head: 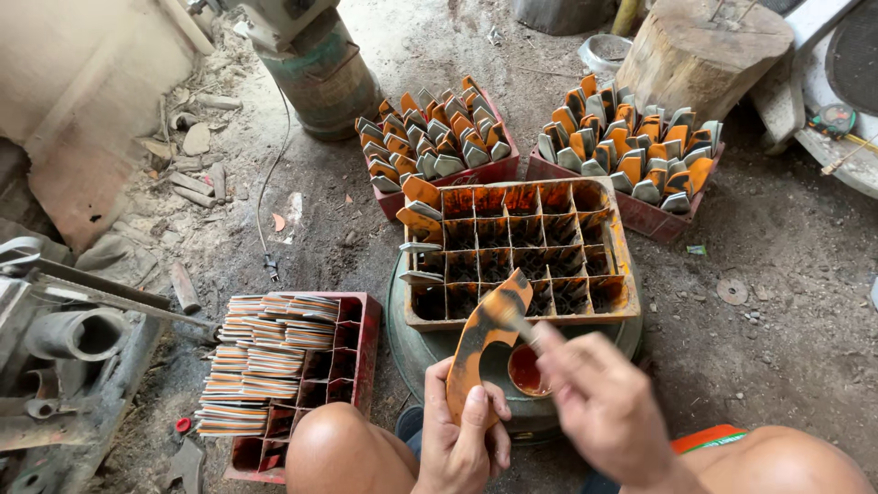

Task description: The person sits on the floor and uses a toothbrush to apply orange paint to curved metal parts. They dip the brush into a small container of paint, coat each part, and place it into a compartmentalized wooden tray. The process is repeated for multiple parts.

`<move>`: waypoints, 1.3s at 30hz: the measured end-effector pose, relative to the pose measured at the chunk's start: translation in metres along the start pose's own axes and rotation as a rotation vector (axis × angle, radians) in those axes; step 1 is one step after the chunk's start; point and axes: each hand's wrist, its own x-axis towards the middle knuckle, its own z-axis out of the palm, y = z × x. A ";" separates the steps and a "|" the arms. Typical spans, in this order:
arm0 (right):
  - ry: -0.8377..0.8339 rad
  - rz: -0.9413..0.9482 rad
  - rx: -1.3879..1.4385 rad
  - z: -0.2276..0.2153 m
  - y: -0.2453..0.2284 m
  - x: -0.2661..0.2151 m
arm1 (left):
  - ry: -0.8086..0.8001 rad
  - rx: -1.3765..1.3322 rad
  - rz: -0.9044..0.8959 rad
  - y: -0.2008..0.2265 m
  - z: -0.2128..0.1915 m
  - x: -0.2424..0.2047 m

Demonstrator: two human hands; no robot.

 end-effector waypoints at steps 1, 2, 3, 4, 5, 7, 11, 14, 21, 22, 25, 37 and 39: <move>-0.060 -0.026 0.048 0.004 -0.004 -0.004 | -0.003 0.004 0.013 -0.003 0.000 0.000; -0.116 -0.044 0.097 0.006 -0.005 -0.005 | -0.007 0.013 0.019 -0.005 -0.001 -0.002; -0.105 -0.016 0.045 0.007 -0.005 -0.005 | -0.014 0.009 0.046 -0.007 -0.002 -0.003; -0.089 0.018 -0.009 0.007 -0.002 -0.004 | -0.027 0.006 0.067 -0.008 -0.003 -0.004; -0.074 0.052 -0.063 0.005 0.003 0.000 | -0.041 0.003 0.089 -0.007 -0.005 -0.006; 0.007 0.076 -0.184 -0.005 0.017 0.013 | -0.028 0.041 0.089 -0.009 -0.005 -0.006; 0.140 0.059 -0.158 -0.013 0.013 0.010 | 0.016 0.072 0.005 -0.005 -0.006 -0.004; -0.056 -0.039 0.096 -0.004 -0.003 -0.003 | 0.042 0.034 0.011 -0.006 -0.004 -0.005; 0.058 0.088 -0.197 -0.019 0.015 0.021 | 0.060 -0.023 0.054 0.000 -0.005 -0.010; 0.080 0.110 -0.160 -0.023 0.018 0.022 | 0.060 -0.026 0.045 0.002 -0.005 -0.008; 0.095 -0.013 -0.141 -0.029 0.022 0.018 | 0.027 -0.041 0.013 0.006 -0.007 -0.006; -0.121 -0.006 0.038 -0.038 0.024 0.011 | 0.066 -0.130 -0.054 0.007 -0.006 -0.005; -0.133 -0.007 -0.042 -0.036 0.025 0.010 | 0.083 -0.151 -0.050 0.007 -0.004 -0.005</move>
